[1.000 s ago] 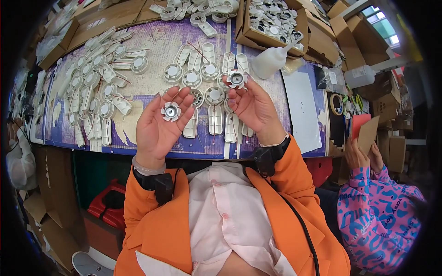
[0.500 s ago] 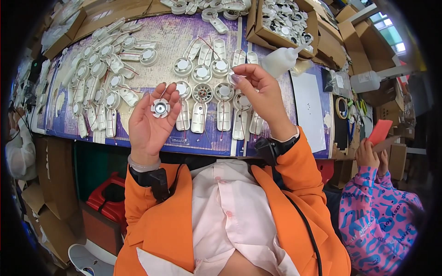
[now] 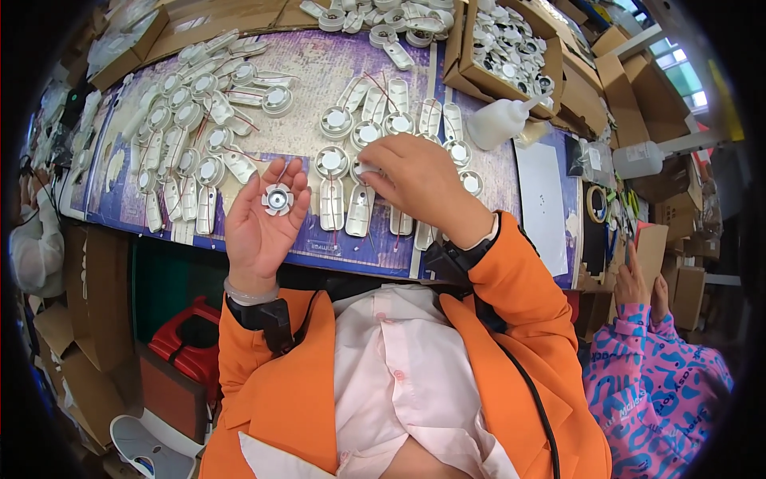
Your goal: Assembling small plastic components at a manufacturing workstation.
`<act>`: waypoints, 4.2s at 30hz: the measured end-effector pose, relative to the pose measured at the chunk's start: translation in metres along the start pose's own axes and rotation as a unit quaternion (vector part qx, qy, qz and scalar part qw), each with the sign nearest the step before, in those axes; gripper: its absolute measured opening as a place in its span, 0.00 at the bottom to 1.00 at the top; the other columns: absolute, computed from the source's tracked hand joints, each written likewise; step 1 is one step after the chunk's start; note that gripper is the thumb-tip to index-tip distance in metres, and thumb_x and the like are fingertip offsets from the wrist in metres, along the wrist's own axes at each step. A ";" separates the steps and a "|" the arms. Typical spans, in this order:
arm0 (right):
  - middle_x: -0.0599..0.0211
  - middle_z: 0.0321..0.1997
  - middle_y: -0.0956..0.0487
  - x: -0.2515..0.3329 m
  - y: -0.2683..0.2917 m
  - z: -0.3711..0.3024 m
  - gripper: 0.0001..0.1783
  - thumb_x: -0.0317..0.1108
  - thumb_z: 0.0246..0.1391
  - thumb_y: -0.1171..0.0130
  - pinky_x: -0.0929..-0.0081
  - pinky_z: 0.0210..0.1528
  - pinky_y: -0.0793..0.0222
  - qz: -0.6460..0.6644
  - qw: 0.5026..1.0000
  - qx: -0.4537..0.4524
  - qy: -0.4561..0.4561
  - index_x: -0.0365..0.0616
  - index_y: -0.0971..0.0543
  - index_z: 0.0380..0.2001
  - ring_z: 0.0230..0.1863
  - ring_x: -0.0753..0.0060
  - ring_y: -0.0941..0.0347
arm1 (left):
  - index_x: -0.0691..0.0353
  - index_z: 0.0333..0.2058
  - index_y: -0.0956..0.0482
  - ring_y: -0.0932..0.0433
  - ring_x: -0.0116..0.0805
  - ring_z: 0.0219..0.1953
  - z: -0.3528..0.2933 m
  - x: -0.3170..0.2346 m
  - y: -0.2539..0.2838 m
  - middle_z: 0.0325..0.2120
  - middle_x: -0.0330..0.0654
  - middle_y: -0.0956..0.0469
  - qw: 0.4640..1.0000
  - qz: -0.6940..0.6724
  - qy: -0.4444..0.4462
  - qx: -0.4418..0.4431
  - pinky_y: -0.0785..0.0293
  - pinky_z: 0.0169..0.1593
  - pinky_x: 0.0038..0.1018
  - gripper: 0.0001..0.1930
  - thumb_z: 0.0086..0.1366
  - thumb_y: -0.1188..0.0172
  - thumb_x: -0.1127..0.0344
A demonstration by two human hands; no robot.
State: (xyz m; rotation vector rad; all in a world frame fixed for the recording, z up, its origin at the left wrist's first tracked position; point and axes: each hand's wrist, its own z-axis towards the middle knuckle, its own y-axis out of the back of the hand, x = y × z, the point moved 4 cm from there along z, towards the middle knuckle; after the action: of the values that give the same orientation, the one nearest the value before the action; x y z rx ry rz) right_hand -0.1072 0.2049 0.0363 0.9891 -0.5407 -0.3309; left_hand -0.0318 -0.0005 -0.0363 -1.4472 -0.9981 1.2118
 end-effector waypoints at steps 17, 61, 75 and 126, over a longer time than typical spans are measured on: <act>0.62 0.54 0.22 0.009 0.011 -0.014 0.29 0.44 0.49 0.33 0.63 0.55 0.30 -0.050 0.999 -0.007 0.007 0.45 0.24 0.53 0.58 0.58 0.28 | 0.68 0.56 0.32 0.24 0.42 0.52 0.000 0.001 0.005 0.53 0.51 0.27 1.000 0.017 -0.006 -0.022 0.24 0.57 0.39 0.20 0.74 0.56 0.58; 0.54 0.62 0.27 0.015 -0.021 -0.036 0.41 0.62 0.57 0.49 0.44 0.74 0.64 -0.059 0.995 0.072 -0.017 0.36 0.30 0.60 0.71 0.52 0.41 | 0.64 0.57 0.31 0.23 0.42 0.48 0.009 0.018 -0.010 0.50 0.49 0.25 0.997 0.045 0.026 -0.052 0.22 0.53 0.39 0.23 0.75 0.59 0.53; 0.62 0.60 0.25 0.000 0.000 -0.035 0.25 0.43 0.57 0.42 0.45 0.73 0.60 -0.061 0.998 0.018 -0.022 0.46 0.25 0.56 0.70 0.54 0.40 | 0.67 0.57 0.32 0.24 0.43 0.50 0.012 0.024 -0.012 0.51 0.51 0.26 0.999 0.029 0.039 -0.016 0.25 0.57 0.40 0.22 0.75 0.60 0.55; 0.61 0.45 0.18 -0.238 0.157 -0.069 0.15 0.38 0.53 0.35 0.68 0.46 0.28 -0.183 0.925 -0.232 -0.238 0.46 0.17 0.44 0.43 0.61 0.22 | 0.60 0.66 0.41 0.26 0.38 0.50 -0.013 -0.003 -0.016 0.52 0.42 0.26 0.989 0.131 -0.006 0.063 0.29 0.56 0.39 0.25 0.74 0.58 0.57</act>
State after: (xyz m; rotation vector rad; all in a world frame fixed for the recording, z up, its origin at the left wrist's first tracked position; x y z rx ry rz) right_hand -0.2596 0.4522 0.0746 0.5335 -0.6724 -1.0054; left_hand -0.0198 -0.0022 -0.0201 -1.5050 -0.7408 1.4474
